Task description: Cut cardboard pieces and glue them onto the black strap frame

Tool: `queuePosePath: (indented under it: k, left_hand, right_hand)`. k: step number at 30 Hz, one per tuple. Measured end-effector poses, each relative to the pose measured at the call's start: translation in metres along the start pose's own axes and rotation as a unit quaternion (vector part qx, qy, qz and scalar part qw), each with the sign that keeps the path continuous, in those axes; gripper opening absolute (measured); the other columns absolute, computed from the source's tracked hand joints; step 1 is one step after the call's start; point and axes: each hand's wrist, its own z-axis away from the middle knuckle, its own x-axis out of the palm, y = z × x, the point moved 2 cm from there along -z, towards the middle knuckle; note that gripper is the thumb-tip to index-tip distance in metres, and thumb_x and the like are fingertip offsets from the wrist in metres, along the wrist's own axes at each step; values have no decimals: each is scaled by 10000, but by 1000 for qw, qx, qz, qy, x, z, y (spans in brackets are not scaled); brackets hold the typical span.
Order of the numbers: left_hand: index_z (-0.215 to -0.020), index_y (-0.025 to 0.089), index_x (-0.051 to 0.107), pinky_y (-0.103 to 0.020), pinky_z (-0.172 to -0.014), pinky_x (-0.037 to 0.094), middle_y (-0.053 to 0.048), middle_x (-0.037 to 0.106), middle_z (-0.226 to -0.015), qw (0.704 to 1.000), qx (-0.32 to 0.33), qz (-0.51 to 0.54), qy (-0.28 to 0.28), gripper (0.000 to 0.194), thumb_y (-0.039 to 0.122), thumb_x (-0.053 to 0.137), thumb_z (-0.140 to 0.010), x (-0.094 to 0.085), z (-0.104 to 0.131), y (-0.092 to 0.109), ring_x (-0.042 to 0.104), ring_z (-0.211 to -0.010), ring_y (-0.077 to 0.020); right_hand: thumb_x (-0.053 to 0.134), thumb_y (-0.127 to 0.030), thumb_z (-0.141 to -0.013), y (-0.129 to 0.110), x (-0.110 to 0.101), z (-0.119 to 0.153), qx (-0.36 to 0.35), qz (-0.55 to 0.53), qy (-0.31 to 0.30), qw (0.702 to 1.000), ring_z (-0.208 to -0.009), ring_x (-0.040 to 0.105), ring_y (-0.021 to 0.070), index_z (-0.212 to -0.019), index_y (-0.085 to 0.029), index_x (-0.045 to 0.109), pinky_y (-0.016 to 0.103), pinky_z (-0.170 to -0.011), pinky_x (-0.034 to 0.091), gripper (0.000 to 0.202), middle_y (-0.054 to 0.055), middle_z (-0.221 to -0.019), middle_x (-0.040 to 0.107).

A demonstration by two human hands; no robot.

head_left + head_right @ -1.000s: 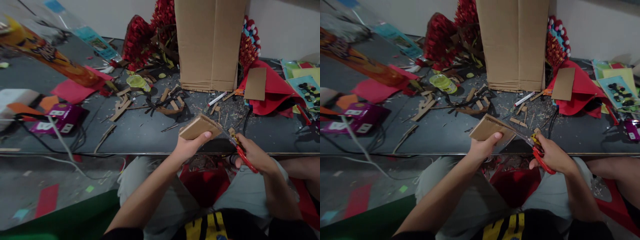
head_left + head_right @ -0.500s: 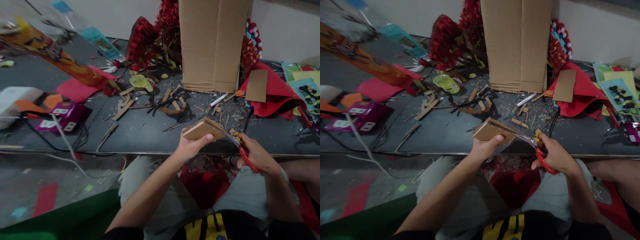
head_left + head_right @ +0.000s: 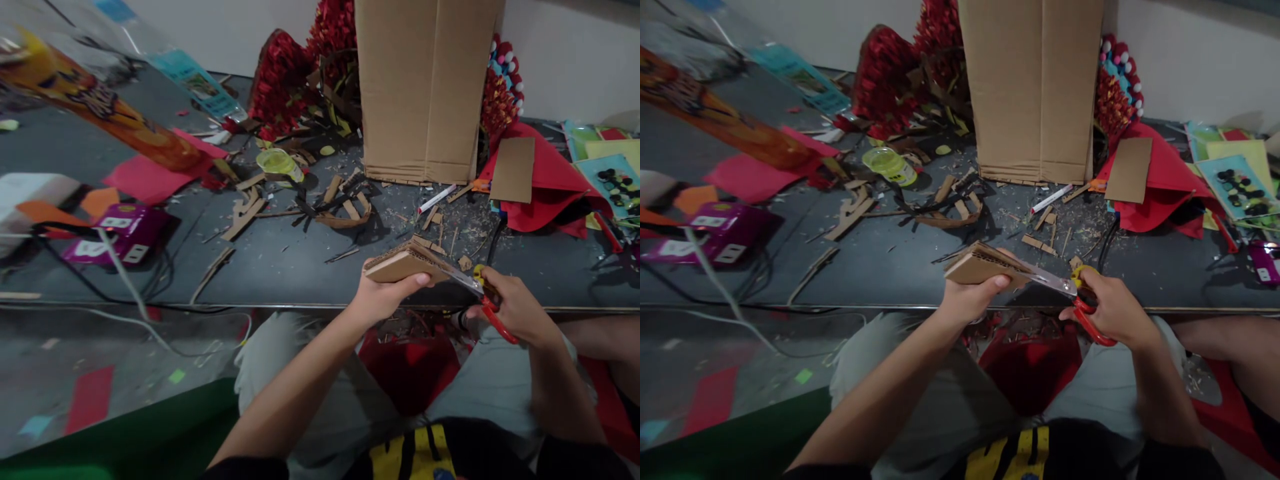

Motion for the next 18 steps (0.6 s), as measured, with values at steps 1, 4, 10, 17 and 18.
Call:
queuePosePath:
  k: [1,4,10,17,18]
  left_hand:
    - [-635,142,695,-248,-564,567,-47,704,-608,1000,-8,8,2,405,543,754,-634,1,0,2,635,-544,-144]
    - [-653,143,687,-250,-549,562,-41,686,-593,999,-27,19,29,417,541,787,-578,1,1,4,617,-527,-141]
    - [-691,139,701,-273,-604,571,-67,709,-681,998,-29,-20,42,427,537,786,-561,-1,0,4,635,-607,-165]
    - [-742,136,713,-254,-638,573,-69,737,-724,1000,-21,-8,11,370,464,793,-591,4,2,8,665,-639,-169]
    - [-739,135,713,-254,-636,574,-71,737,-719,1000,-23,-5,9,383,477,793,-587,4,2,9,667,-635,-170]
  right_hand:
    - [609,-587,-784,0,0,0,-10,7,9,1000,-474,375,89,-781,-209,452,206,-461,293,409,-59,-564,460]
    - [591,-563,-811,1,1,1,-26,20,27,999,-460,351,88,-768,-214,445,208,-454,290,380,-67,-547,432]
    - [602,-512,-801,0,3,0,-20,15,34,999,-479,425,104,-786,-219,438,213,-477,331,337,-39,-591,505]
    - [602,-346,-778,-2,9,0,-30,17,46,998,-452,433,106,-796,-224,432,205,-467,322,210,-60,-540,480]
    - [606,-334,-777,-1,10,1,-39,20,58,997,-441,421,101,-780,-225,429,204,-462,313,207,-65,-527,465]
